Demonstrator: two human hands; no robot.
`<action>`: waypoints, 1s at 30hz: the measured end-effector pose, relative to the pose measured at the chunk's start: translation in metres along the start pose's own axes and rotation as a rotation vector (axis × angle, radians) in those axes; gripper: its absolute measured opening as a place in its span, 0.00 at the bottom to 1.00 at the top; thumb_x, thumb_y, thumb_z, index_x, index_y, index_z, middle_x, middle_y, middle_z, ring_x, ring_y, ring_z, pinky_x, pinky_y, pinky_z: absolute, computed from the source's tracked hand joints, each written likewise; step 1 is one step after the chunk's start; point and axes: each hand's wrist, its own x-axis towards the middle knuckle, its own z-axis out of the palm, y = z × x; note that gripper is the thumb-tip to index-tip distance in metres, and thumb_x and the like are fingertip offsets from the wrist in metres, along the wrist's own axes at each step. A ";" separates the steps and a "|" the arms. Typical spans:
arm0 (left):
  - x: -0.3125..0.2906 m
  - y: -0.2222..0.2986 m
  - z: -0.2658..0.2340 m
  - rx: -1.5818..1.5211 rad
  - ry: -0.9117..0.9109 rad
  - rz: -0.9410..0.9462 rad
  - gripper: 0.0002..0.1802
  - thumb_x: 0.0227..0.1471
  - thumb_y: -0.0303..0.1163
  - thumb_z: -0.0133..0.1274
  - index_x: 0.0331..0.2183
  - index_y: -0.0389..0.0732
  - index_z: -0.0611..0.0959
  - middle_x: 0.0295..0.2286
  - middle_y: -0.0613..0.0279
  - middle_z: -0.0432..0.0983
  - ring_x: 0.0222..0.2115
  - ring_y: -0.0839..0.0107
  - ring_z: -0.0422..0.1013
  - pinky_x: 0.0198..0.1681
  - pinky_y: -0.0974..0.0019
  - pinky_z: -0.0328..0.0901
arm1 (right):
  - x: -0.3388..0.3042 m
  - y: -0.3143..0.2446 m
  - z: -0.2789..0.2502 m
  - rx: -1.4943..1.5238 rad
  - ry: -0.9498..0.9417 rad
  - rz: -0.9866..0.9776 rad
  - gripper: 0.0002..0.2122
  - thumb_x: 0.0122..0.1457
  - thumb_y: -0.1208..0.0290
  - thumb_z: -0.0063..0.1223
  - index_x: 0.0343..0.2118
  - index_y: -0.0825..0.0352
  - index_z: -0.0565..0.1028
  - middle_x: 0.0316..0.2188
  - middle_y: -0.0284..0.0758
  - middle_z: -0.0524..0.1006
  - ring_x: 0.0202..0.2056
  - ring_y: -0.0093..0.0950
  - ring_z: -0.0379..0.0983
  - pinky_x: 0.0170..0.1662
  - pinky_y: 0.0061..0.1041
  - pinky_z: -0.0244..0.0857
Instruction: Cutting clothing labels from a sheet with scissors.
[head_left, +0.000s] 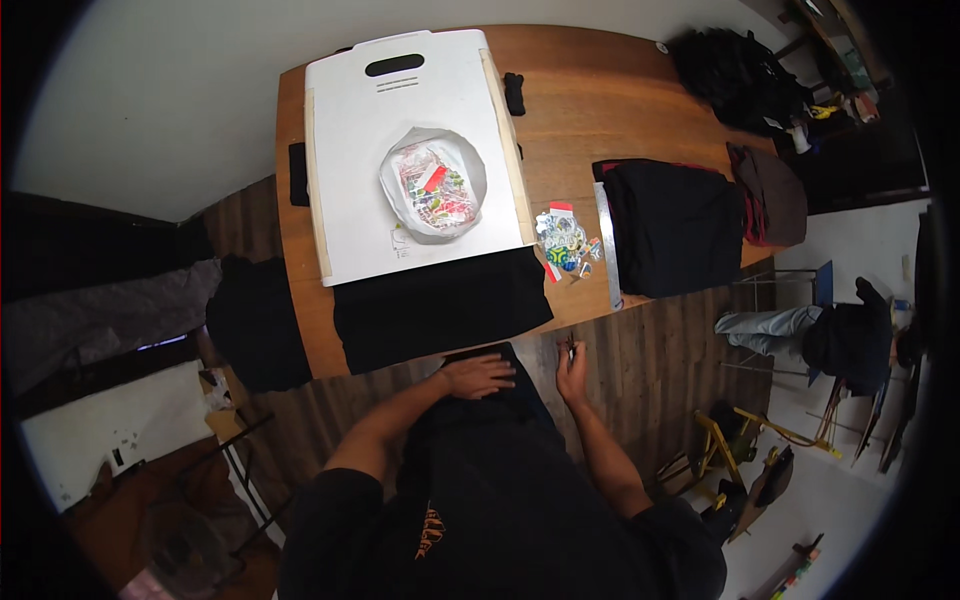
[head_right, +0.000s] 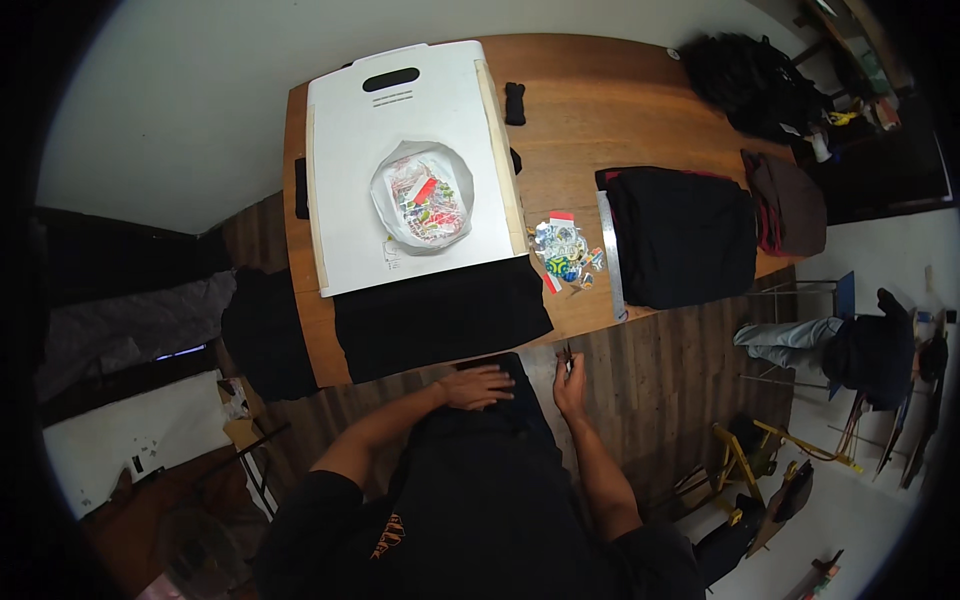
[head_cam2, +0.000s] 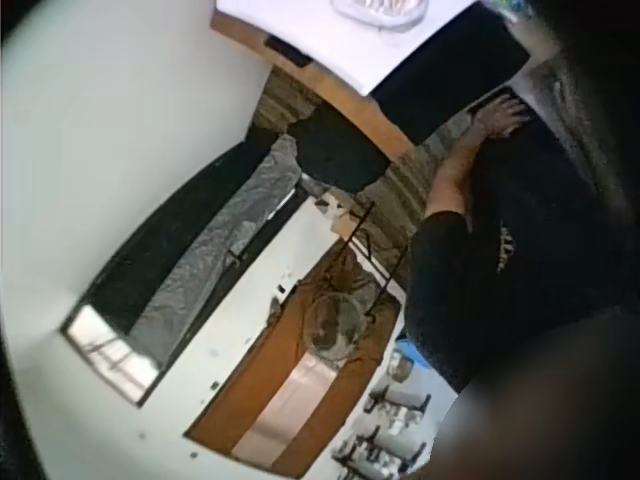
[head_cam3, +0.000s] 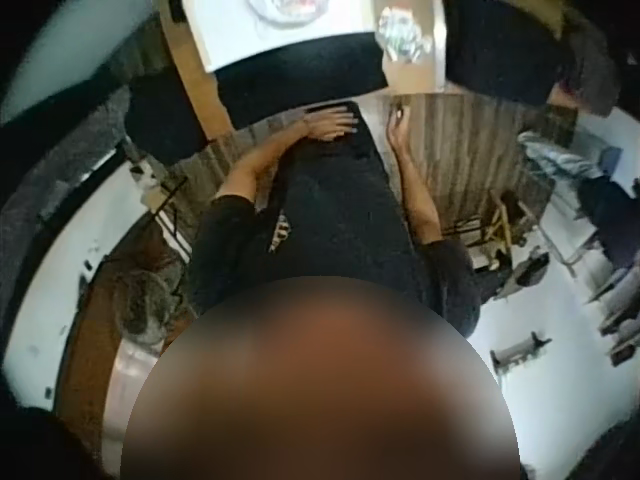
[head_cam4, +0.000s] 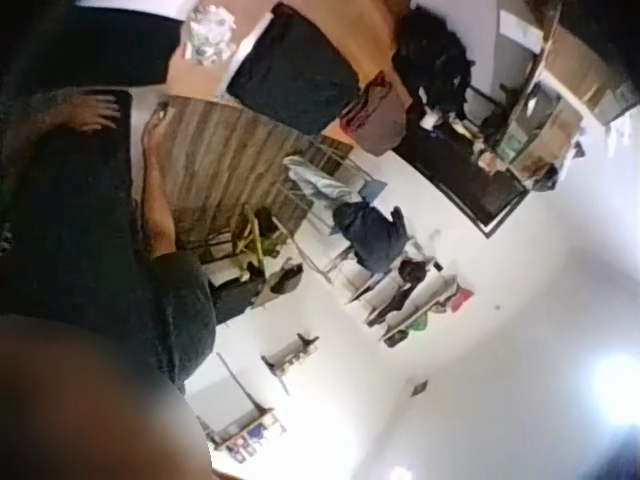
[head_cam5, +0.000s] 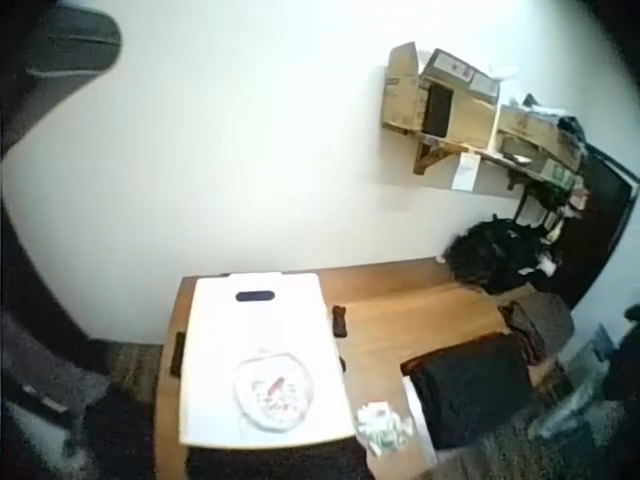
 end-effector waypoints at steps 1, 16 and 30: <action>-0.006 0.004 -0.018 0.186 0.223 0.011 0.29 0.62 0.42 0.48 0.63 0.48 0.68 0.63 0.52 0.58 0.66 0.53 0.53 0.68 0.47 0.46 | 0.002 0.001 0.003 -0.002 0.011 0.002 0.05 0.69 0.73 0.44 0.41 0.69 0.68 0.35 0.39 0.74 0.38 0.28 0.72 0.45 0.28 0.66; -0.149 0.020 -0.014 0.321 0.394 -0.309 0.23 0.63 0.35 0.46 0.58 0.43 0.72 0.57 0.56 0.67 0.59 0.60 0.62 0.63 0.55 0.53 | 0.143 0.001 0.035 -0.029 0.109 0.058 0.11 0.60 0.69 0.60 0.40 0.70 0.76 0.27 0.38 0.78 0.30 0.23 0.74 0.35 0.27 0.68; -0.103 0.067 -0.052 -0.347 1.536 -0.743 0.09 0.55 0.18 0.57 0.39 0.33 0.85 0.41 0.55 0.80 0.40 0.66 0.78 0.44 0.66 0.73 | 0.178 -0.015 0.047 -0.300 0.069 0.229 0.24 0.49 0.57 0.69 0.48 0.59 0.76 0.38 0.44 0.82 0.43 0.45 0.79 0.44 0.41 0.72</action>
